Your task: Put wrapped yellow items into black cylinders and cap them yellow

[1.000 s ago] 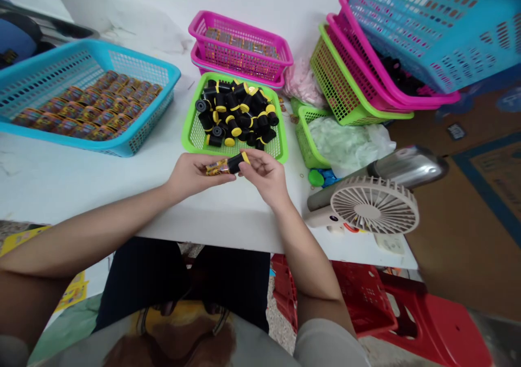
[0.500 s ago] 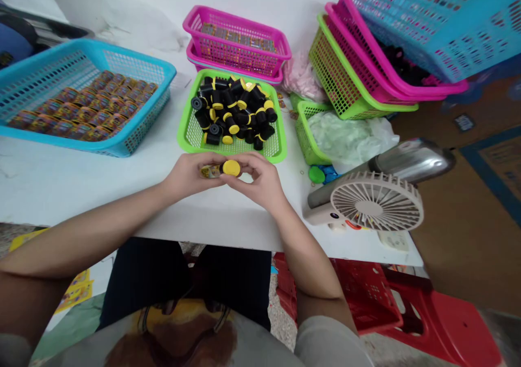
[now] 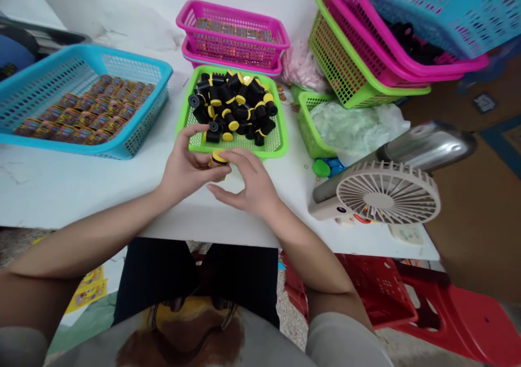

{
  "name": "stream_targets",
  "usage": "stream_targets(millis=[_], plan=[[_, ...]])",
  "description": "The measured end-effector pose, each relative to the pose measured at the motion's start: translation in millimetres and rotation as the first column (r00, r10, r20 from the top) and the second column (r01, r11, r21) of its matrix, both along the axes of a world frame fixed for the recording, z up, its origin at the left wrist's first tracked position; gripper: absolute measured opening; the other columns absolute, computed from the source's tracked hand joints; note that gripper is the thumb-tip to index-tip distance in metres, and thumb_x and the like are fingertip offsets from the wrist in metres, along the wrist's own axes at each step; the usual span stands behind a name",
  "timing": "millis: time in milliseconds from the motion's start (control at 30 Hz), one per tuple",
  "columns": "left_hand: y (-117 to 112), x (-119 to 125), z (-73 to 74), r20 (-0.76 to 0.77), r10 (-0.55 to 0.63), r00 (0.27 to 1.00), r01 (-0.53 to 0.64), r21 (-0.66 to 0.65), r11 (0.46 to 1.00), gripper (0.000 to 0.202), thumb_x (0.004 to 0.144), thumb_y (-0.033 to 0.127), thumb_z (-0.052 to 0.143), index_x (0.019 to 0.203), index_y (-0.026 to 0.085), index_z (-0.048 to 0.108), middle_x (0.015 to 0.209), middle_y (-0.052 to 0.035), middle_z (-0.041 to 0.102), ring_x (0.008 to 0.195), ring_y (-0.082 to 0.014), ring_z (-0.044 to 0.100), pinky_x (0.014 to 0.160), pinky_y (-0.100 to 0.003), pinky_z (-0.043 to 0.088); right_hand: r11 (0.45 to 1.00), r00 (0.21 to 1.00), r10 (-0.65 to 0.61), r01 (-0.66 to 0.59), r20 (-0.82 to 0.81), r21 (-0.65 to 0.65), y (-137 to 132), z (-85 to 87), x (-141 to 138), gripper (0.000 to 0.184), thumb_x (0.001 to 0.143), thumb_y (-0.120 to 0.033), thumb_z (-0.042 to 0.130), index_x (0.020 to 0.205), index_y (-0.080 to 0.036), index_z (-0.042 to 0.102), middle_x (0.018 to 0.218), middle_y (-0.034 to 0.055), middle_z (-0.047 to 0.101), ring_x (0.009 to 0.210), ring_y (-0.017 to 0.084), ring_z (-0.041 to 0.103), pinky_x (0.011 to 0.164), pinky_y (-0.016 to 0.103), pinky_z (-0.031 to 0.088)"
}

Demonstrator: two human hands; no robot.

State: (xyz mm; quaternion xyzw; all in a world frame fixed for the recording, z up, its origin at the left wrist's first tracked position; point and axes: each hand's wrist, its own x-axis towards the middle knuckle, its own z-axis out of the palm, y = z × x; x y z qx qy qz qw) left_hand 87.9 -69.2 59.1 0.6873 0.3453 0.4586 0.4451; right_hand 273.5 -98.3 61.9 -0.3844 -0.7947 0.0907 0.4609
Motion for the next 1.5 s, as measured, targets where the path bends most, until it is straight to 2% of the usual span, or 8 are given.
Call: stream_targets(millis=[233,400,667,900,1033,1133,1233,1500], plan=[[0.4,6.3,-6.2,0.218,-0.146,0.965,0.198,-0.24,0.95,0.082,0.074,0.044,0.087,0.132,0.028,0.031,0.07,0.0098,0.067,0.06,-0.0151,0.071,0.063,-0.029,0.057,0.983,0.982,-0.081,0.05,0.172,0.177,2.0,-15.8,-5.3,0.053,0.081,-0.024,0.07,0.131,-0.028,0.053,0.123,0.0088,0.069,0.117,0.03,0.065,0.101,0.051,0.052],[-7.4,16.9,-5.1,0.46,-0.265,0.847,0.476,-0.436,0.764,0.061,0.077,0.028,0.075,0.12,0.026,0.031,0.065,0.0133,0.062,0.058,-0.0103,0.064,0.06,-0.023,0.049,0.985,0.979,-0.086,0.055,0.187,0.164,-7.8,-11.8,-11.8,0.053,0.084,-0.029,0.069,0.134,-0.028,0.051,0.124,0.0094,0.068,0.119,0.03,0.065,0.1,0.05,0.053],[-7.7,8.6,7.3,0.461,-0.328,0.824,0.531,-0.429,0.731,0.06,0.075,0.017,0.072,0.118,0.025,0.031,0.057,0.0162,0.053,0.051,-0.0075,0.052,0.052,-0.021,0.032,0.97,0.982,-0.022,-0.024,0.186,0.243,-8.2,-10.8,-11.6,0.062,0.083,-0.023,0.068,0.142,-0.03,0.047,0.123,0.0085,0.07,0.116,0.03,0.068,0.098,0.053,0.057],[-8.1,8.2,4.4,0.461,-0.479,0.747,0.65,-0.353,0.673,0.054,0.079,0.02,0.069,0.117,0.024,0.031,0.057,0.0164,0.049,0.049,-0.0072,0.048,0.056,-0.024,0.039,0.953,0.991,0.063,-0.094,0.115,0.289,-8.5,-9.1,-10.1,0.058,0.082,-0.024,0.07,0.137,-0.027,0.051,0.115,0.007,0.072,0.11,0.027,0.072,0.097,0.05,0.06],[-9.7,6.6,-1.0,0.306,-0.47,0.828,0.556,-0.34,0.758,0.06,0.077,0.021,0.068,0.122,0.024,0.028,0.063,0.0143,0.053,0.051,-0.0082,0.05,0.05,-0.022,0.035,0.917,0.969,-0.042,-0.059,0.243,0.393,-8.6,-13.3,-7.1,0.056,0.089,-0.032,0.071,0.14,-0.028,0.051,0.111,0.0056,0.073,0.106,0.026,0.071,0.106,0.056,0.053],[-15.0,8.6,-7.8,0.147,-0.276,0.95,0.306,-0.261,0.916,0.058,0.075,0.018,0.068,0.119,0.024,0.03,0.068,0.0145,0.049,0.051,-0.0051,0.045,0.05,-0.02,0.033,0.848,0.944,-0.157,-0.023,0.291,0.53,-6.8,-18.9,-6.6,0.042,0.095,-0.036,0.068,0.134,-0.025,0.057,0.107,0.0052,0.073,0.101,0.023,0.069,0.111,0.058,0.049],[-18.9,10.4,-12.1,0.148,-0.155,0.977,0.179,-0.171,0.969,0.055,0.075,0.015,0.066,0.115,0.025,0.03,0.066,0.0159,0.043,0.048,-0.0036,0.042,0.048,-0.018,0.03,0.801,0.944,-0.163,-0.043,0.286,0.597,-3.2,-21.2,-7.7,0.034,0.098,-0.035,0.064,0.129,-0.021,0.06,0.105,0.0061,0.074,0.099,0.022,0.068,0.11,0.057,0.052],[-5.9,-2.3,-6.4,0.341,-0.628,0.7,0.714,-0.303,0.631,0.056,0.079,0.015,0.072,0.117,0.026,0.033,0.064,0.0145,0.048,0.046,-0.0062,0.048,0.045,-0.017,0.038,0.803,0.97,-0.013,-0.134,0.241,0.581,-5.2,-12.2,-9.5,0.033,0.097,-0.047,0.066,0.124,-0.027,0.062,0.105,0.0038,0.077,0.097,0.02,0.073,0.102,0.045,0.061]])
